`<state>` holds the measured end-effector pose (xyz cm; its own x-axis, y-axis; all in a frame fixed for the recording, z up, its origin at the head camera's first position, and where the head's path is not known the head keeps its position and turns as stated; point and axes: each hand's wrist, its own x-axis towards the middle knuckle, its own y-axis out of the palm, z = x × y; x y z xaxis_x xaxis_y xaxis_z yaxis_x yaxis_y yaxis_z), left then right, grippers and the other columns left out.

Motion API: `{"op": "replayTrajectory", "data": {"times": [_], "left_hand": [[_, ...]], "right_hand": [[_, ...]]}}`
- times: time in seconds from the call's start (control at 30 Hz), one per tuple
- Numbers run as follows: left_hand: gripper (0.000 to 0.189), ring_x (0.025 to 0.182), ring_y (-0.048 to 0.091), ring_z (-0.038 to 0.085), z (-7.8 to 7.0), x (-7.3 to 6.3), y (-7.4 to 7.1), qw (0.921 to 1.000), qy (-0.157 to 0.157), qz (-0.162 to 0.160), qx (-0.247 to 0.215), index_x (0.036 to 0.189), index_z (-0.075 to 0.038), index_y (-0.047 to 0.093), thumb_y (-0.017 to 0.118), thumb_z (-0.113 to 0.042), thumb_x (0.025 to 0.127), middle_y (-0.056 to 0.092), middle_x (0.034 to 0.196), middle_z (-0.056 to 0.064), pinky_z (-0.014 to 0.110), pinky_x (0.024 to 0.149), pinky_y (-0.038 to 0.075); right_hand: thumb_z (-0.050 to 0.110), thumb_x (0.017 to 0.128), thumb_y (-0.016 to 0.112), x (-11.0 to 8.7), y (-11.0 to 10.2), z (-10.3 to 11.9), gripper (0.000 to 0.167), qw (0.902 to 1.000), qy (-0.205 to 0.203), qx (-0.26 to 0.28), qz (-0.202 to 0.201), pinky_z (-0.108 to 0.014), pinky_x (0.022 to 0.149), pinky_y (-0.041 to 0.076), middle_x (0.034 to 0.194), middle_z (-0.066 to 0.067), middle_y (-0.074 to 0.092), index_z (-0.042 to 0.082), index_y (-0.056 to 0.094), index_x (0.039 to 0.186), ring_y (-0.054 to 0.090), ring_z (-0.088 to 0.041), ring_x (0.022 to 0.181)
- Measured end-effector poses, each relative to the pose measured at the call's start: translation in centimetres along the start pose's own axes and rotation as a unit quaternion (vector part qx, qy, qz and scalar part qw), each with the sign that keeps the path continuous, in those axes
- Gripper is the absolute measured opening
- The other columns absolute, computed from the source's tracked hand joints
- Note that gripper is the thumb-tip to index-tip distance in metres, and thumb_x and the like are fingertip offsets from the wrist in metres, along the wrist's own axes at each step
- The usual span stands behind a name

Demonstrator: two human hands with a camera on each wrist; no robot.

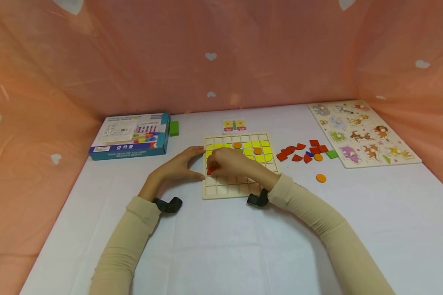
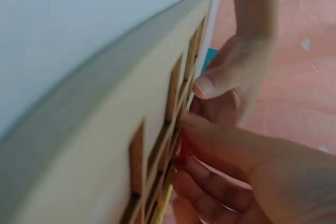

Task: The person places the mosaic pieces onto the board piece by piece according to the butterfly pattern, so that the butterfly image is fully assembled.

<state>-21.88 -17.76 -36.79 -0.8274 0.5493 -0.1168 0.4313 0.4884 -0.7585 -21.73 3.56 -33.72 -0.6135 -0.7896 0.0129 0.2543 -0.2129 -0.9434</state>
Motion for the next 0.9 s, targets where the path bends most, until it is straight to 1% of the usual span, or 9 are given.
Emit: {"op": "replayTrajectory", "data": {"times": [0.07, 0.2, 0.3, 0.47, 0.67, 0.8, 0.9], "left_hand": [[0.088, 0.141, 0.017, 0.022, 0.0, 0.0, 0.0, 1.0000, -0.006, 0.000, -0.001, 0.144, -0.015, 0.034, 0.078, -0.042, 0.073, 0.024, 0.152, 0.003, 0.048, 0.114, 0.017], [0.088, 0.141, 0.017, 0.023, -0.1, -0.1, 0.0, 1.0000, -0.007, -0.001, -0.002, 0.144, -0.014, 0.034, 0.078, -0.040, 0.073, 0.024, 0.152, 0.004, 0.049, 0.113, 0.017], [0.088, 0.141, 0.017, 0.025, -0.2, -0.1, 0.0, 1.0000, -0.004, -0.001, -0.001, 0.144, -0.013, 0.034, 0.078, -0.039, 0.073, 0.024, 0.152, 0.006, 0.050, 0.113, 0.017], [0.089, 0.141, 0.017, 0.024, -0.2, -0.1, 0.0, 1.0000, -0.004, -0.001, -0.002, 0.145, -0.013, 0.033, 0.078, -0.040, 0.073, 0.024, 0.152, 0.005, 0.049, 0.113, 0.017], [0.088, 0.141, 0.017, 0.024, -0.1, 0.0, 0.1, 1.0000, -0.001, -0.002, -0.002, 0.144, -0.013, 0.034, 0.078, -0.040, 0.073, 0.024, 0.152, 0.005, 0.050, 0.113, 0.018], [0.088, 0.141, 0.017, 0.025, -0.1, 0.0, 0.0, 1.0000, 0.002, -0.001, 0.003, 0.145, -0.012, 0.033, 0.077, -0.041, 0.073, 0.024, 0.152, 0.006, 0.050, 0.113, 0.018], [0.089, 0.141, 0.017, 0.025, -0.1, 0.1, 0.0, 1.0000, 0.000, -0.002, 0.006, 0.145, -0.013, 0.033, 0.077, -0.042, 0.073, 0.023, 0.152, 0.005, 0.050, 0.113, 0.018]], "right_hand": [[0.022, 0.082, 0.072, 0.0, 0.4, 0.0, 0.017, 0.9999, -0.010, -0.002, 0.000, -0.023, 0.074, 0.048, 0.090, 0.002, 0.063, 0.012, 0.070, 0.096, 0.055, -0.011, 0.082], [0.022, 0.082, 0.072, -0.1, 0.7, -0.1, 0.017, 0.9997, -0.018, 0.002, -0.014, -0.023, 0.073, 0.047, 0.091, 0.002, 0.061, 0.014, 0.071, 0.096, 0.054, -0.010, 0.082], [0.021, 0.083, 0.071, 0.0, 0.8, -0.3, 0.015, 0.9994, -0.026, 0.017, -0.016, -0.021, 0.071, 0.046, 0.090, 0.002, 0.060, 0.013, 0.071, 0.096, 0.052, -0.010, 0.080], [0.016, 0.083, 0.071, 0.0, 0.8, -0.4, 0.012, 0.9978, -0.041, 0.051, -0.014, -0.019, 0.070, 0.046, 0.088, 0.001, 0.062, 0.011, 0.071, 0.095, 0.053, -0.010, 0.078], [0.015, 0.083, 0.071, -0.1, 0.7, -0.4, 0.012, 0.9970, -0.049, 0.059, -0.015, -0.019, 0.070, 0.046, 0.088, 0.000, 0.062, 0.009, 0.071, 0.093, 0.053, -0.010, 0.078], [0.015, 0.083, 0.071, -0.6, 0.0, -0.4, 0.018, 0.9967, -0.052, 0.061, -0.010, -0.021, 0.074, 0.046, 0.093, -0.003, 0.063, 0.007, 0.070, 0.099, 0.054, -0.013, 0.083], [0.012, 0.083, 0.071, -1.7, -1.7, -0.8, 0.023, 0.9962, -0.050, 0.070, -0.012, -0.026, 0.078, 0.049, 0.099, -0.006, 0.064, 0.005, 0.068, 0.104, 0.056, -0.017, 0.088]]}}
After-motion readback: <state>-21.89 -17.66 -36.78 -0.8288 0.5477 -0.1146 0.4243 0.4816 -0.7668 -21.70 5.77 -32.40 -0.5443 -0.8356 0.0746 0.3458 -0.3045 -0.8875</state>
